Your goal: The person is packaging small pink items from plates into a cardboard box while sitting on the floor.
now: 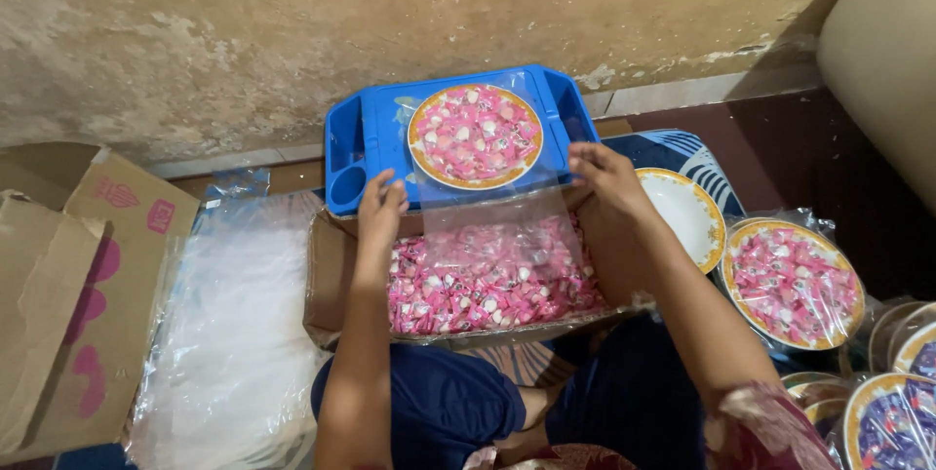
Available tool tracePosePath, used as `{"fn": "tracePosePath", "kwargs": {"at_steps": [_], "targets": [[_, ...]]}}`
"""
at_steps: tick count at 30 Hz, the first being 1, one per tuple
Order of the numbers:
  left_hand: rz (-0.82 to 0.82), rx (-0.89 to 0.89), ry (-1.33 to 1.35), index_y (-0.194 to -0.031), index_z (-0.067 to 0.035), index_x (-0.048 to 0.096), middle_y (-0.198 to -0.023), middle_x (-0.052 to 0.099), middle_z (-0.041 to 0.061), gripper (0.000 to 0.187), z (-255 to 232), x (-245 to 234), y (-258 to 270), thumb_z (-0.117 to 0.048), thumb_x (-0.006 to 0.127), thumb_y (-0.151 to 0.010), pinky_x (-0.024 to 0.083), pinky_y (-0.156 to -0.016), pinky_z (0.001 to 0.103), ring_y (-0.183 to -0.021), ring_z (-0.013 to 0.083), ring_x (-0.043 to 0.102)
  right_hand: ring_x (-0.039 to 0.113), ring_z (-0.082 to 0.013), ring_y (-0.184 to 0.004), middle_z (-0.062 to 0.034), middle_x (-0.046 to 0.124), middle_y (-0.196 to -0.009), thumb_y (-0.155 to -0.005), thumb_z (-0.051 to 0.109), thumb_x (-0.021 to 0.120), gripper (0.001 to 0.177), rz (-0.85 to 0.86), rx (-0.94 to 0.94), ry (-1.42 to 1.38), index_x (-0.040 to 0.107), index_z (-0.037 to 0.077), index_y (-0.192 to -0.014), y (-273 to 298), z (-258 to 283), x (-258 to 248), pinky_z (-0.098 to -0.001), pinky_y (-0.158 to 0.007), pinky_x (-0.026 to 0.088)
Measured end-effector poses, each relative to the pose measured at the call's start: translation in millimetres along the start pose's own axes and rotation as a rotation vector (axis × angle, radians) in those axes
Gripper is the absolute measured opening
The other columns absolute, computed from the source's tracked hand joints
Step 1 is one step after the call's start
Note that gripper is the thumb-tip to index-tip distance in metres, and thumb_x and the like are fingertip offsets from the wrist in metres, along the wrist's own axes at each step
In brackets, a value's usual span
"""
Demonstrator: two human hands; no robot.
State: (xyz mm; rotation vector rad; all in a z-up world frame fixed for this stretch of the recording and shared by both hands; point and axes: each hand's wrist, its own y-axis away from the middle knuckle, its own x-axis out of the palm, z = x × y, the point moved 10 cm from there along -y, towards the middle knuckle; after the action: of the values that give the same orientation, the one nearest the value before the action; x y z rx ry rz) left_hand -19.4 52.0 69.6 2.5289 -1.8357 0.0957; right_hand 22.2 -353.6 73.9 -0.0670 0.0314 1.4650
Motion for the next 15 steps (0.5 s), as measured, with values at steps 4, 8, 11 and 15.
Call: {"fn": "tracePosePath", "kwargs": {"at_steps": [4, 8, 11, 15], "targets": [[0.042, -0.076, -0.074, -0.144, 0.007, 0.049, -0.125, 0.057, 0.038, 0.059, 64, 29, -77, -0.019, 0.069, -0.095, 0.059, -0.094, 0.049, -0.115, 0.0465, 0.065, 0.073, -0.0293, -0.097, -0.0181, 0.068, -0.105, -0.09, 0.009, 0.075, 0.046, -0.093, 0.048, -0.084, 0.063, 0.003, -0.134, -78, -78, 18, -0.0478, -0.085, 0.064], [0.034, -0.23, 0.064, -0.144, 0.009, 0.046, -0.12, 0.061, 0.035, 0.062, 121, 50, -115, -0.012, 0.072, -0.092, 0.06, -0.088, 0.052, -0.108, 0.0459, 0.068, 0.075, -0.0286, -0.078, -0.0189, 0.067, -0.096, -0.092, 0.009, 0.071, 0.056, -0.07, 0.204, -0.136, 0.05, -0.005, -0.141, -98, -107, 44, -0.0414, -0.061, 0.065], [0.021, -0.249, 0.099, -0.134, 0.01, 0.055, -0.111, 0.064, 0.03, 0.052, 135, 53, -116, -0.005, 0.075, -0.088, 0.061, -0.082, 0.05, -0.098, 0.0401, 0.07, 0.076, -0.0309, -0.068, -0.0198, 0.069, -0.089, -0.09, 0.006, 0.072, 0.054, -0.061, 0.245, -0.148, 0.05, -0.006, -0.138, -100, -125, 48, -0.0406, -0.053, 0.066], [-0.009, -0.276, 0.103, -0.12, 0.002, 0.066, -0.096, 0.069, 0.02, 0.041, 164, 41, -107, -0.008, 0.081, -0.083, 0.065, -0.068, 0.047, -0.082, 0.0362, 0.075, 0.075, -0.0288, -0.067, -0.018, 0.069, -0.09, -0.089, 0.005, 0.074, 0.056, -0.041, 0.218, -0.125, 0.049, -0.008, -0.137, -69, -111, 39, -0.0406, -0.055, 0.067]]}}
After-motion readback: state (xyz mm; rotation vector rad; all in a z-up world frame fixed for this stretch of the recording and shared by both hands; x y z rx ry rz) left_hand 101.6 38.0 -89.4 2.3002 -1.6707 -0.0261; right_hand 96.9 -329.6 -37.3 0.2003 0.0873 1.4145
